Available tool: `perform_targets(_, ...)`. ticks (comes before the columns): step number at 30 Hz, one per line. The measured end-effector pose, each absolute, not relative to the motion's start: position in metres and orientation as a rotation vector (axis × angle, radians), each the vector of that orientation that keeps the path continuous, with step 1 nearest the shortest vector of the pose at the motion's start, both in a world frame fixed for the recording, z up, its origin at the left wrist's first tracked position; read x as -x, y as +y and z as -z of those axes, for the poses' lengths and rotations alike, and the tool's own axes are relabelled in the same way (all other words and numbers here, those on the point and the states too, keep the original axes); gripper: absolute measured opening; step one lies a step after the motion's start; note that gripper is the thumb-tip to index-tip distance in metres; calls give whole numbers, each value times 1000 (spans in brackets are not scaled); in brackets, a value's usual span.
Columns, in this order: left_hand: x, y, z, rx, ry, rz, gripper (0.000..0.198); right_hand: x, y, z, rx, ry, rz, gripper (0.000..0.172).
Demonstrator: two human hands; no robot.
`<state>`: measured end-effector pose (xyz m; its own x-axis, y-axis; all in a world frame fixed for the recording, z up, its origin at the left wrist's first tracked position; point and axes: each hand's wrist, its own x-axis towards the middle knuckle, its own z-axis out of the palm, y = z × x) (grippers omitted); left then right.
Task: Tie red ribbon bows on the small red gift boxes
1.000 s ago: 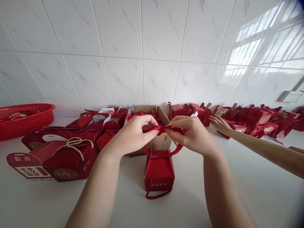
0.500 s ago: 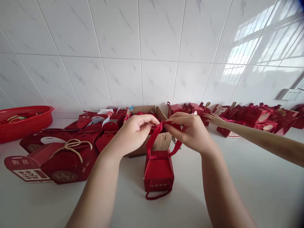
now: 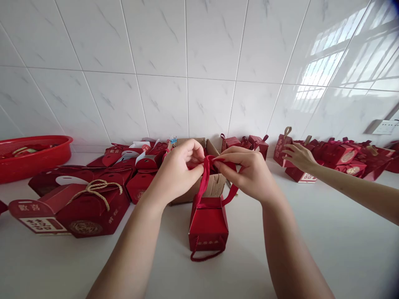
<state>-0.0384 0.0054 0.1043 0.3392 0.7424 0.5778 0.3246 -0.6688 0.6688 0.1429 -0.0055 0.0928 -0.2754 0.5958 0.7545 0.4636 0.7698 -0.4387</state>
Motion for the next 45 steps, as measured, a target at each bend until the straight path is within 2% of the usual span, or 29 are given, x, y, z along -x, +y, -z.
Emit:
perform_targets(10, 38, 3, -103, -2185, 1080, -1234, 21, -141, -5, -93, 802, -1907, -199, 18)
perform_targets(22, 39, 3, -103, -2257, 1071, -1256, 20, -142, -4, -93, 775, -1898, -253, 16)
perform_targets(33, 37, 0, -106, -2359, 1167, -1497, 16, -152, 3, -90, 797, -1688, -420, 16)
perform_targets(45, 66, -13, -89, -2362, 1463, -1745, 18, -168, -11, -57, 992, -1228, -684, 29)
